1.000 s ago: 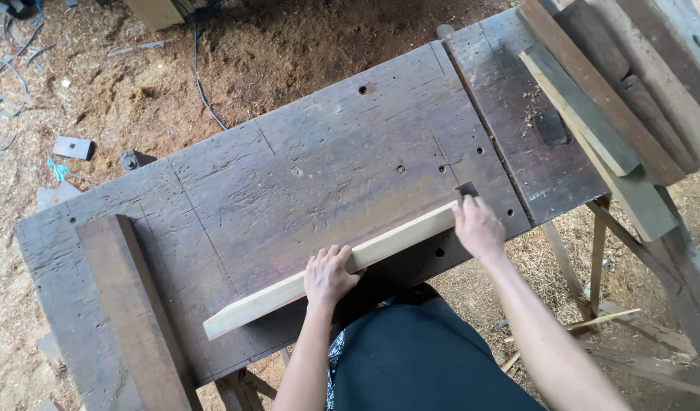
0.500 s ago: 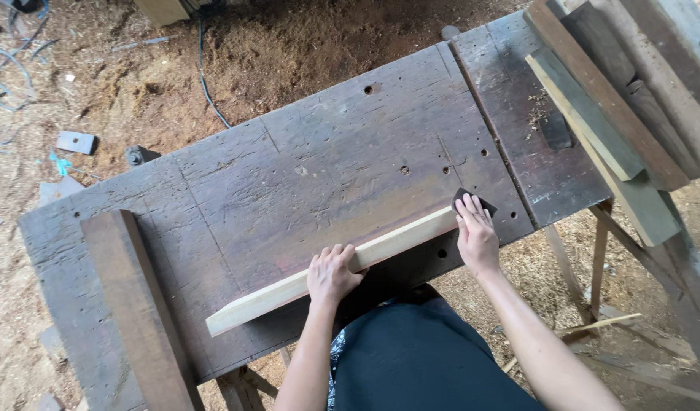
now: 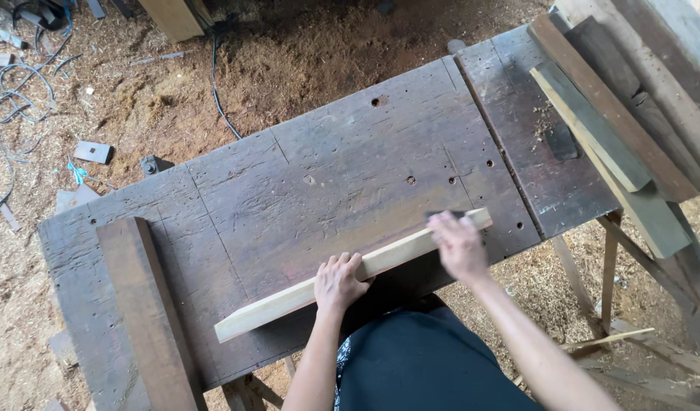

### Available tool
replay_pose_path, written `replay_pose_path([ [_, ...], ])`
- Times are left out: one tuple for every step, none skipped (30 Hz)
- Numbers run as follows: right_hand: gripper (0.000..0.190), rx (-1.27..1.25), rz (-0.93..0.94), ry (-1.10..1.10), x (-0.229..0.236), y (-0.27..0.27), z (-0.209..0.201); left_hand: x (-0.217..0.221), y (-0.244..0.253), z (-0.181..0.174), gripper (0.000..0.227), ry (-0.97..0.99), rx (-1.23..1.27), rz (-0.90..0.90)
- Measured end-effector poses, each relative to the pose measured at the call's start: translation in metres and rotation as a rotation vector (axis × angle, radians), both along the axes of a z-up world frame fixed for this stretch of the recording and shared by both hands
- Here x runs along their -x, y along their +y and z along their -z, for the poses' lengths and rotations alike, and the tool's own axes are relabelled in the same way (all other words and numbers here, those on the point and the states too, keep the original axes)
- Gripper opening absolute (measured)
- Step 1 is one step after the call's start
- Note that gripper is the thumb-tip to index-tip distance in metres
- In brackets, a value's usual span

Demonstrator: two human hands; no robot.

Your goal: The person sands the surface and edges of a wooden board using a small piece of sandpaper held by hand on a workbench.

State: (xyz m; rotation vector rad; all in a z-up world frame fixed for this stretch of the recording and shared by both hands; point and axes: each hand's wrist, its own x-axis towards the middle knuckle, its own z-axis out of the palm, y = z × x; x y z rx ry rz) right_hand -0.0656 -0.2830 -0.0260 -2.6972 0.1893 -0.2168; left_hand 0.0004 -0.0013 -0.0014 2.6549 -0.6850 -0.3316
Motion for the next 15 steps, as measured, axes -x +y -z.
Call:
replay_pose_path([
  [0.027,-0.062,-0.098,0.03,-0.005,0.018,0.0,-0.002,-0.002,0.001,0.044,-0.009,0.014,-0.004],
  [0.027,-0.13,-0.192,0.065,-0.003,0.036,-0.002,-0.001,-0.001,0.002,0.044,-0.013,0.023,-0.004],
  [0.029,-0.166,-0.219,0.107,0.003,0.047,-0.007,0.001,0.0,0.002,0.044,-0.016,0.032,-0.004],
  [0.031,-0.197,-0.244,0.138,0.005,0.053,-0.012,0.0,-0.001,0.002,0.044,-0.012,0.028,-0.007],
  [0.034,-0.228,-0.269,0.168,0.007,0.056,-0.015,0.001,0.0,0.001,0.044,-0.009,0.025,-0.009],
  [0.035,-0.184,-0.254,0.128,0.008,0.051,-0.017,0.002,-0.001,0.0,0.044,-0.005,0.022,-0.013],
  [0.035,-0.139,-0.239,0.088,0.01,0.04,-0.019,0.0,-0.001,0.0,0.045,-0.016,0.025,-0.009],
  [0.036,-0.095,-0.228,0.052,0.013,0.031,-0.02,0.001,-0.001,0.0,0.046,-0.022,0.027,-0.009],
  [0.035,-0.061,-0.146,0.017,0.013,0.024,-0.019,0.0,0.0,0.001,0.046,-0.028,0.029,-0.01],
  [0.034,-0.028,-0.067,-0.014,0.016,0.019,-0.019,0.001,0.001,0.002,0.046,-0.021,0.026,-0.009],
  [0.032,0.004,0.012,-0.044,0.018,0.017,-0.019,0.001,0.001,0.004,0.046,-0.014,0.023,-0.009],
  [0.032,-0.07,-0.035,-0.031,0.019,0.025,-0.019,0.0,0.0,0.005,0.046,-0.009,0.022,-0.003],
  [0.032,-0.146,-0.082,-0.018,0.019,0.04,-0.018,0.0,0.001,0.006,0.045,0.0,0.016,-0.006],
  [0.032,-0.218,-0.132,-0.007,0.017,0.053,-0.018,0.001,0.0,0.008,0.045,0.008,0.012,-0.011],
  [0.037,-0.234,-0.287,0.022,0.015,0.06,-0.018,0.0,-0.001,0.01,0.045,0.015,0.009,-0.016],
])
